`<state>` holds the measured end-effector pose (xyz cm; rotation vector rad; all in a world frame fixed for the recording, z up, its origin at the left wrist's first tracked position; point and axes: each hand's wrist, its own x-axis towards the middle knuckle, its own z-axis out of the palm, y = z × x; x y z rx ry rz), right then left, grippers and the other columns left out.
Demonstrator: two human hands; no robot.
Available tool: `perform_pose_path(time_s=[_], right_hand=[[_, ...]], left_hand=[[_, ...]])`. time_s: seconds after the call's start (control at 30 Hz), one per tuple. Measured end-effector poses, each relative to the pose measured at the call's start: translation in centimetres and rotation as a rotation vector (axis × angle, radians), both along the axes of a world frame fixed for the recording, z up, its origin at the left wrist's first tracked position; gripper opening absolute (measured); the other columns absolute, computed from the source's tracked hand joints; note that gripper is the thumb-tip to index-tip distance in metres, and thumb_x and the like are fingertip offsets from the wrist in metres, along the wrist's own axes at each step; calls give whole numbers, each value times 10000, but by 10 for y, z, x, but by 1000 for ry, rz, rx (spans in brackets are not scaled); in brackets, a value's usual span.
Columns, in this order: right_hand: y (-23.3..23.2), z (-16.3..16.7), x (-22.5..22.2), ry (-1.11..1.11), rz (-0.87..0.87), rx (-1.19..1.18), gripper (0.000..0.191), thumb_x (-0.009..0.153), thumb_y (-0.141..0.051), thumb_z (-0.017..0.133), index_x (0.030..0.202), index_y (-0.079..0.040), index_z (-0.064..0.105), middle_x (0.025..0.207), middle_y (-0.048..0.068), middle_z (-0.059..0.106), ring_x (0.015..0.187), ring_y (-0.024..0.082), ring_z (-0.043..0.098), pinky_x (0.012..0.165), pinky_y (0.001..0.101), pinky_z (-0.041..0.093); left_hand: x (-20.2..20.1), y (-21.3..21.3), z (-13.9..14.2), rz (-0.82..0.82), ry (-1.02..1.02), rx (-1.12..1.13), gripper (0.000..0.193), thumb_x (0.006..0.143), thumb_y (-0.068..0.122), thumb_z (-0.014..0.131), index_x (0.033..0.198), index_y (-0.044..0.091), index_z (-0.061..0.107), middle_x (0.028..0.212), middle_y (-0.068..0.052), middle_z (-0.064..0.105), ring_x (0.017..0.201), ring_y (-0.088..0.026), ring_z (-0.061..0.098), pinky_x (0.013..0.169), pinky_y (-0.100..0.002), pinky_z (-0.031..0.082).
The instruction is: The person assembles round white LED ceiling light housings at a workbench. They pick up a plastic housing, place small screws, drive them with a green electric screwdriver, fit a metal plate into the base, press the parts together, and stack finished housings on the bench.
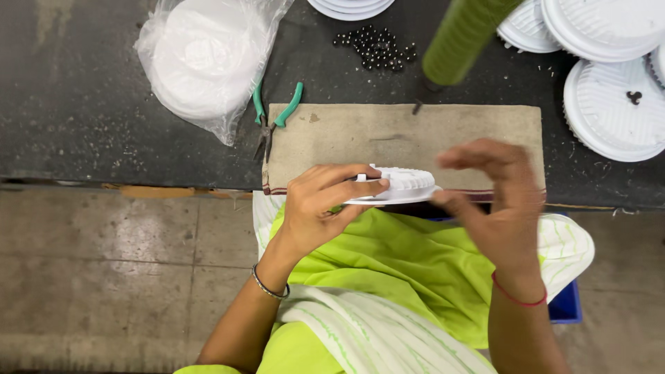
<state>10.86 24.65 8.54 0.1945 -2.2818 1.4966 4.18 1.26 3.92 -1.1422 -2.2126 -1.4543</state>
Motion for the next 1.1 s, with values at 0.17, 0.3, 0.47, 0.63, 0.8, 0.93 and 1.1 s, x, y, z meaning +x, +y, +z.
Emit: perform_pose_path(time_s=[0.17,0.3,0.47,0.63,0.8,0.93,1.1], right_hand=[[6,9,-12,127,-139,-210,484,1035,-149,794,1354,-37,448,1264,58,608,1106,142,646,982,250,583],[23,-3,-29,247,-155,-231,359,1107,-105,741,1342,-14,486,1348,41,545,1186,132,600,1024,236,562],[71,-42,-76,119,-150,-688,281,1097,-60,669,1337,47,569,1140,149,670,986,209,704,882,280,590],[101,-94,-155,-56,-275,19,167,1022,-61,694,1173,-1,655,1017,66,706,871,144,708,764,298,597],[116,-119,-211,-10,-119,468,126,948,-20,725,1073,-31,727,1004,111,725,882,241,712,766,344,554],[128,-129,-253,-19,26,700,129,904,-37,750,1030,-66,753,961,126,702,863,319,686,758,406,533],[135,-145,-268,-32,177,691,118,924,-44,718,1041,-55,727,966,114,678,884,310,687,769,402,539]], left_hand=[[0,0,2,6,24,-22,427,768,44,811,1159,206,759,1168,-6,744,971,-228,714,838,-353,548],[-2,-2,12,-29,-13,-42,453,764,28,791,1188,185,749,1214,-13,724,1004,-246,702,886,-376,539],[-4,0,20,-23,-48,-64,540,726,-37,748,1222,175,739,1256,-33,705,1047,-266,690,901,-385,540],[-12,5,13,20,-51,-31,567,714,-61,748,1223,188,726,1211,-35,719,1035,-252,702,881,-359,555],[-12,6,14,4,-71,-15,502,705,-54,762,1174,117,709,1185,-45,731,1053,-260,714,893,-375,554],[-14,7,16,-1,-74,-12,489,688,-53,762,1149,104,712,1181,-54,733,1049,-273,711,895,-382,554],[-21,5,12,-6,-95,-6,486,689,-45,772,1145,114,715,1172,-54,737,1050,-271,716,896,-380,561]])
